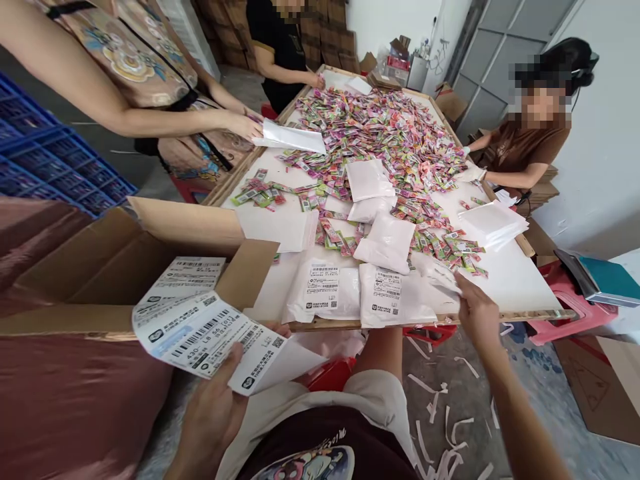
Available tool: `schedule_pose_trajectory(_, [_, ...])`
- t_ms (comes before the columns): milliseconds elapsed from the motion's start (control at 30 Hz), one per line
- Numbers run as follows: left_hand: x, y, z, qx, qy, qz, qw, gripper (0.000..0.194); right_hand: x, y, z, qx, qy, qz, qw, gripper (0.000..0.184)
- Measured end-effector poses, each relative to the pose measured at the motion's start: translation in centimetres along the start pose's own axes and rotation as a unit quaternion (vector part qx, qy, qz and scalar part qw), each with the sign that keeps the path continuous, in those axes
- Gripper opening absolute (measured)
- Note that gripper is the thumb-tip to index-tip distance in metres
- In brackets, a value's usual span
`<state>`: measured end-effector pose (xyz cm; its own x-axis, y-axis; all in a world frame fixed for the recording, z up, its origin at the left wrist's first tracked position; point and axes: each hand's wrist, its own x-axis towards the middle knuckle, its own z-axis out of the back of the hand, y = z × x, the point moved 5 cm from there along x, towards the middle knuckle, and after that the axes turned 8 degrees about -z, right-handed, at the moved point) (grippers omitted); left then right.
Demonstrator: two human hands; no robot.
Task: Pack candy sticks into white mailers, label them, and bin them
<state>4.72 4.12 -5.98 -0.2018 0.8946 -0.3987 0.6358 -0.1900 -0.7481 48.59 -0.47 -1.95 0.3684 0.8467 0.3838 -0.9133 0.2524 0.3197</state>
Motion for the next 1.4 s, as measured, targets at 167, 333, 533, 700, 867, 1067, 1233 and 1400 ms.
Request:
schedule_pose_trajectory(167, [0.2,0.5,0.2,0.03,0.027,-0.016,0.999,0.047,-3.4,16.4,-8.4,0.142,0.035,0.166,0.975,0.061])
schedule_pose_trajectory(333, [0.9,1.7,1.2,0.064,0.029,-0.016,0.997,0.033,-5.2,22.6,-14.2,0.169,0.22,0.253,0.927,0.053])
schedule_pose_trajectory(533, [1.9,4.4,1.9,0.1,0.053,0.025,0.993,0.037,8.1,10.0,-11.6,0.157,0.073,-0.129,0.977,0.055])
schedule_pose_trajectory(700, [2.7,5.1,1.7,0.102,0.077,0.024,0.991,0.042,12.2,4.9,-15.8,0.289,0.127,-0.292,0.903,0.071])
schedule_pose_trajectory(867, [3.1,5.4,2.0,0.111,0.08,0.014,0.991,0.051,11.2,6.0,-13.4,0.465,-0.012,-0.295,0.835,0.05])
schedule_pose_trajectory(1067, [3.5,5.8,2.1,0.127,0.073,0.016,0.989,0.068,-0.2,11.7,-9.1,0.634,0.006,-0.306,0.711,0.036])
schedule_pose_trajectory(1233, [2.8,3.8,2.5,0.188,0.052,-0.033,0.98,0.057,-9.7,16.6,-10.0,0.579,0.258,-0.337,0.696,0.061])
schedule_pose_trajectory(1400, [0.1,0.0,2.6,0.329,0.019,-0.187,0.925,0.043,-8.1,18.9,-6.9,0.503,0.334,-0.192,0.774,0.042])
